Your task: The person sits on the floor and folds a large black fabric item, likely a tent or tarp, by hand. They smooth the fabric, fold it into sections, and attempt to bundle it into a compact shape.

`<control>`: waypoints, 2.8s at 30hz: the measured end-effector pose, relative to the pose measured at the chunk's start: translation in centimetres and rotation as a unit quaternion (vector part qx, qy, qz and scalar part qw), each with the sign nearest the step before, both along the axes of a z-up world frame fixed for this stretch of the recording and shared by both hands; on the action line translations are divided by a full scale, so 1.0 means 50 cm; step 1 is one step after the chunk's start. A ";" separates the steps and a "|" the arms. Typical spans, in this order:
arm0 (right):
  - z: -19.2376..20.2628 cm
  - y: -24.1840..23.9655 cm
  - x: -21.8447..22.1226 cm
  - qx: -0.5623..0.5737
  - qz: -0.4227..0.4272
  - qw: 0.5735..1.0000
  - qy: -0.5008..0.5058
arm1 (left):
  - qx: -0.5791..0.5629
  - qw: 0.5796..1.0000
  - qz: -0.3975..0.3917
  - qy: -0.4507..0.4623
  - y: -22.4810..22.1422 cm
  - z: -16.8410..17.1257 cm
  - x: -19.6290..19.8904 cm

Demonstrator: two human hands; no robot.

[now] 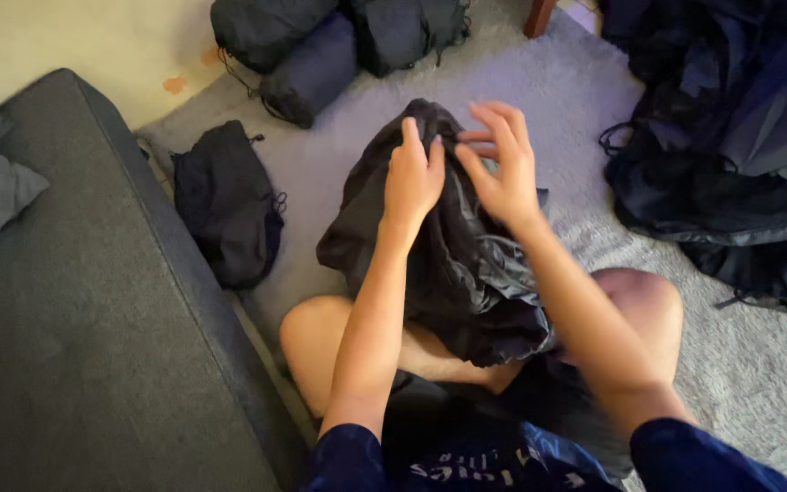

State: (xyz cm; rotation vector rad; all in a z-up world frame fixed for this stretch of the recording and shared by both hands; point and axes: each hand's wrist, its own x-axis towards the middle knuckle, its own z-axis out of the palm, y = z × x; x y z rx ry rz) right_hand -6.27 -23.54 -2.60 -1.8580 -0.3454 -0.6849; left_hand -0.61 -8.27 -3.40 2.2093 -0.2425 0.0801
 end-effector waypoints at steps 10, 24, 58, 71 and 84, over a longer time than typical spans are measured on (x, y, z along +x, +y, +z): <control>-0.110 0.024 -0.034 -0.261 -0.158 0.952 0.029 | -0.078 0.989 0.066 -0.104 0.026 -0.035 0.089; 0.105 -0.076 0.096 -0.216 0.075 0.968 -0.109 | -0.023 0.902 0.231 -0.363 0.065 0.089 0.013; -0.131 -0.160 -0.026 -0.276 -0.022 0.959 0.066 | -0.018 0.964 -0.125 -0.234 0.108 -0.016 0.022; -0.199 -0.243 0.036 -0.277 -0.012 0.933 0.229 | 0.257 0.944 -0.203 -0.047 0.151 0.054 0.016; -0.251 -0.315 0.102 -0.310 -0.047 0.937 0.156 | 0.239 0.956 -0.156 -0.067 0.221 0.037 0.066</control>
